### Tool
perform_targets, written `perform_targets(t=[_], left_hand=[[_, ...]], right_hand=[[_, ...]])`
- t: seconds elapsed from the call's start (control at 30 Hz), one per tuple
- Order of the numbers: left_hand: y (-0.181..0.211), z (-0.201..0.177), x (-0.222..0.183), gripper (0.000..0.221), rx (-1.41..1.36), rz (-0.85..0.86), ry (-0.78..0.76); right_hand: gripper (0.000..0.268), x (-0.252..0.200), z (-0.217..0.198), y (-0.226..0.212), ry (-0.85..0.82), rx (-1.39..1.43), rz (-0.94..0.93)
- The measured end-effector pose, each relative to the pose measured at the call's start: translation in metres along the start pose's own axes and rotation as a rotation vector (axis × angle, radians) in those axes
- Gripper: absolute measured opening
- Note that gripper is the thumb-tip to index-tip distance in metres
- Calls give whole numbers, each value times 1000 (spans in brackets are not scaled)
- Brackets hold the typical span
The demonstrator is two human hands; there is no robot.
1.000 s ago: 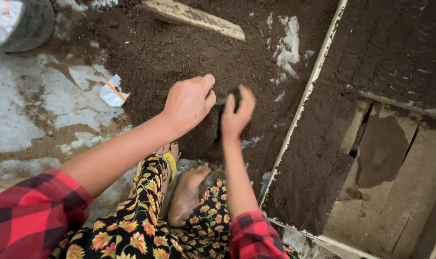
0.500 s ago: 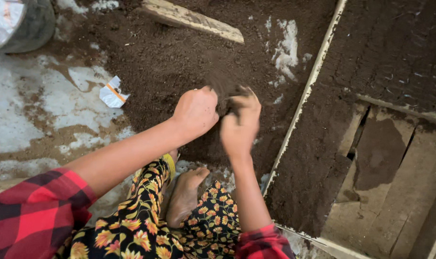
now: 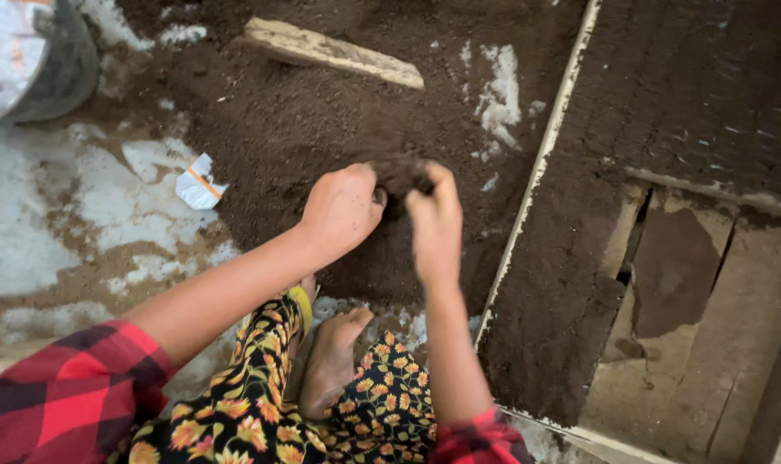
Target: The person prepares small plastic pouches by filling them with soil using their hands, packing the dirt firmly into the pouches, and then placing them in a wooden tray.
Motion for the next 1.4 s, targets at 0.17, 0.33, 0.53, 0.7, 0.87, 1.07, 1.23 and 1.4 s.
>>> perform_targets(t=[0.17, 0.33, 0.53, 0.7, 0.87, 1.07, 1.23, 1.4], left_hand=[[13, 1, -14, 16, 184, 213, -13], [47, 6, -25, 21, 149, 187, -108], [72, -30, -19, 21, -27, 245, -6], [55, -38, -22, 18, 17, 114, -35], [56, -21, -33, 23, 254, 157, -97], [15, -38, -47, 28, 557, 41, -163], [47, -6, -36, 22, 467, 140, -223], [43, -63, -10, 32, 656, 146, -212]], right_hand=[[36, -46, 8, -17, -90, -699, -771], [53, -37, -19, -6, -157, -718, -567], [37, 1, -162, -75, -101, -845, -519], [38, 83, -329, -72, 130, -1150, -710], [41, 110, -359, -10, -38, -1303, -424], [31, 86, -385, -12, 222, -640, -583], [21, 90, -394, -1, 241, -734, -748], [36, 95, -396, 5, 244, -847, -824]])
Point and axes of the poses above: each hand's wrist, its own x-axis towards the middle knuckle, its own z-axis out of the palm, y = z × x, the point moved 9 cm from there along x, towards the middle knuckle, and after that the axes turned 13 degrees about y, right-handed, at the moved point
